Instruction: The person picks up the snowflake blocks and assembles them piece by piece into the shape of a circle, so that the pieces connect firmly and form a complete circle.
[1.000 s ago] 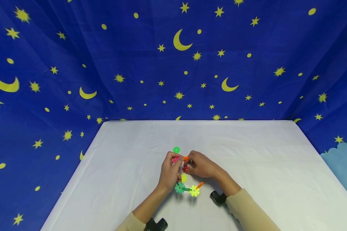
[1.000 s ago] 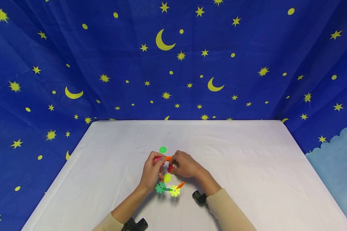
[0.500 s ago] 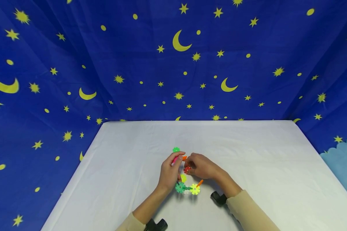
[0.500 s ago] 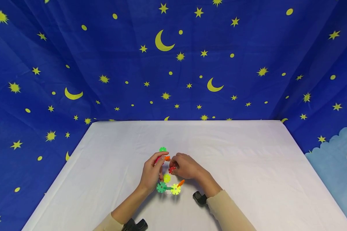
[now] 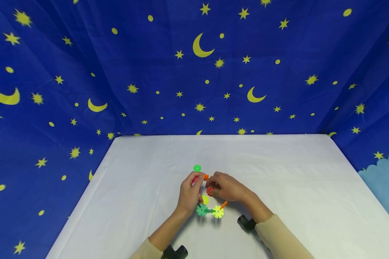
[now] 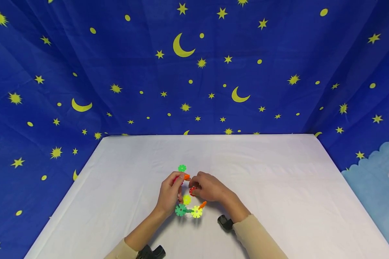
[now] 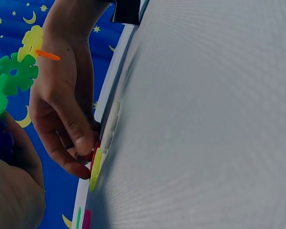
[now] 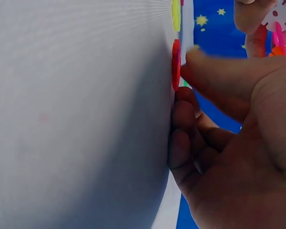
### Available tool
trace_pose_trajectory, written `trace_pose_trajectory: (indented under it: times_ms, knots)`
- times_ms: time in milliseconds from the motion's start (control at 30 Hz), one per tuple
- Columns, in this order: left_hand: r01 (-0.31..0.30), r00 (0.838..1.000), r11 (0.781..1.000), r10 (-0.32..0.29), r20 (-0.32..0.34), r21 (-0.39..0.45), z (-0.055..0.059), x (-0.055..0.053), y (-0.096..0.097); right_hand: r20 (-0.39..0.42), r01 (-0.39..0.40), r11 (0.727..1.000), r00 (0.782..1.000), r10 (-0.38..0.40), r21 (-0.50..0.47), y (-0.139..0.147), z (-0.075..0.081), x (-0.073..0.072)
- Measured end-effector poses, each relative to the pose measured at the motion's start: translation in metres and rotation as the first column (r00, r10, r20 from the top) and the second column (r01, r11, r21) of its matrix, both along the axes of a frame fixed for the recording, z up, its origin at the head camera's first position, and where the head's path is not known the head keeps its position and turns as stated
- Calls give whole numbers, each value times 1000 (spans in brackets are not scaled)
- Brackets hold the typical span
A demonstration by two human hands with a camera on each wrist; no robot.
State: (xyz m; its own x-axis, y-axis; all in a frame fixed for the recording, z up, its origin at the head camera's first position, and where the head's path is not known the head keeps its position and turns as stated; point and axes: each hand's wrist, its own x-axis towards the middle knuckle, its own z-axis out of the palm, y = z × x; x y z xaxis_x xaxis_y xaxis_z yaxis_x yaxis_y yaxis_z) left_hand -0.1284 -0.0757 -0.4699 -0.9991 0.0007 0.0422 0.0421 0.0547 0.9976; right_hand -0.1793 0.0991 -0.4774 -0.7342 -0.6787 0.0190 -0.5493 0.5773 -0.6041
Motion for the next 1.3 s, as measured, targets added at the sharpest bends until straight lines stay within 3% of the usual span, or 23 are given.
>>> trace_pose_trajectory:
  times_ms: [100,200,333,500,633,833,1067,1133,1300]
  knots:
    - [5,1000,1000,-5,9,-5,15,5,0,4,-7,1000,1000,7,10,0,1,1]
    - [8,1000,1000,-8,25,-13,16,6,0,27,19,1000,999,-19,7,0,1,1]
    - [3,999,1000,-3,34,8,-3,-2,0,87,51,997,995,-46,-56,2,-1,1]
    - [7,1000,1000,-8,7,17,-7,-2,0,166,114,974,983,-82,-194,9,-1,2]
    - [28,1000,999,-27,-2,23,-7,-2,0,259,202,933,958,-124,-299,13,1,3]
    - [44,999,998,-45,27,39,-5,-1,0,393,321,848,907,-148,-422,17,5,4]
    - [69,997,998,-69,33,2,25,10,1,481,422,754,862,-161,-503,20,12,6]
    - [70,997,998,-69,31,-2,29,12,2,495,438,738,854,-163,-513,20,13,7]
    - [63,997,998,-63,39,-1,10,5,2,508,447,723,848,-154,-527,19,16,9]
